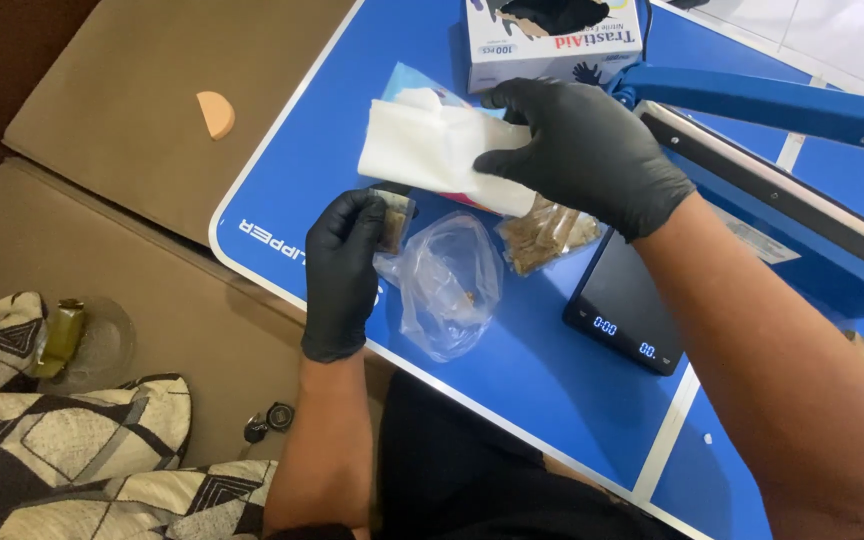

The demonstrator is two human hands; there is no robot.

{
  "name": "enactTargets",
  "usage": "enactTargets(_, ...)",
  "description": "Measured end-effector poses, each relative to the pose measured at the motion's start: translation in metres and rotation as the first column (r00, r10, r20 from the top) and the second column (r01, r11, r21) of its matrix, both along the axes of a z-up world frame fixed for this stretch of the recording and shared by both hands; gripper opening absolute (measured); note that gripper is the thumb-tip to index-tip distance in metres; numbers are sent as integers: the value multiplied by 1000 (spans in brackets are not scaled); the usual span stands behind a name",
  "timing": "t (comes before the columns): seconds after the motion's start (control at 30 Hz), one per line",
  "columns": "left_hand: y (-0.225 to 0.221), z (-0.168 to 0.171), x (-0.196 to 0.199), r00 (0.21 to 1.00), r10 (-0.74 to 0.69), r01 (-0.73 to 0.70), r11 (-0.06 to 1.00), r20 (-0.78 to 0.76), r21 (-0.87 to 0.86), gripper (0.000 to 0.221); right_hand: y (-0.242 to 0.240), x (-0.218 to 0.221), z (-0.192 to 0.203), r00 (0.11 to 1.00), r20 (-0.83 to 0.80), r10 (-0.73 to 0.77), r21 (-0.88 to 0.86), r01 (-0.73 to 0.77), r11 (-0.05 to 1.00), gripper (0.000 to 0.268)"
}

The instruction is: The person places a small food item into a plastic bag, seals it with a heat sealer, weighs the sealed bag on a digital scale, and then places it into a larger plastic bag. The person repeats this process with another item.

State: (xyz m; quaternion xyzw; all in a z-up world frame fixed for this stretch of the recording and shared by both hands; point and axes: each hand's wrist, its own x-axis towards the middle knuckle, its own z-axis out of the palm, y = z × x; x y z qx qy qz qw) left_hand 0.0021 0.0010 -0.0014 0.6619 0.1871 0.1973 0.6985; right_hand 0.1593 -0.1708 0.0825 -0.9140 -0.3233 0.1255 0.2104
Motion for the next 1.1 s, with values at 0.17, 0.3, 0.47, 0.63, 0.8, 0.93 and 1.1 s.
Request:
enactTargets(0.17, 4, -10, 1, 1000, 14, -14, 1000, 6, 15, 23, -7, 15, -17, 977, 209, 43, 105, -66, 992, 28)
enactTargets(0.3, 2, -2, 3, 990, -91, 89, 996, 105, 25, 29, -12, 41, -39, 838, 546, 4, 151, -104, 983, 10)
enactTargets(0.47, 1, 5, 10, 974, -165, 160, 986, 153, 47, 32, -12, 72, -61, 834, 547, -75, 201, -43, 979, 12)
enactTargets(0.63, 6, 1, 18, 952, -236, 233, 972, 192, 38, 31, -8, 53, -37, 927, 373, -38, 331, -95, 939, 19)
enactTargets(0.8, 12, -22, 31, 964, -181, 181, 983, 194, 21, 32, -6, 27, -10, 986, 167, -21, 374, -44, 926, 39)
enactTargets(0.93, 9, -10, 28, 964, -191, 184, 982, 186, 51, 20, -11, 16, 3, 987, 157, -14, 262, -28, 965, 40)
enactTargets(1.1, 8, -11, 30, 963, -184, 167, 981, 197, 101, 19, -14, 12, 6, 962, 246, 119, 264, -185, 947, 35)
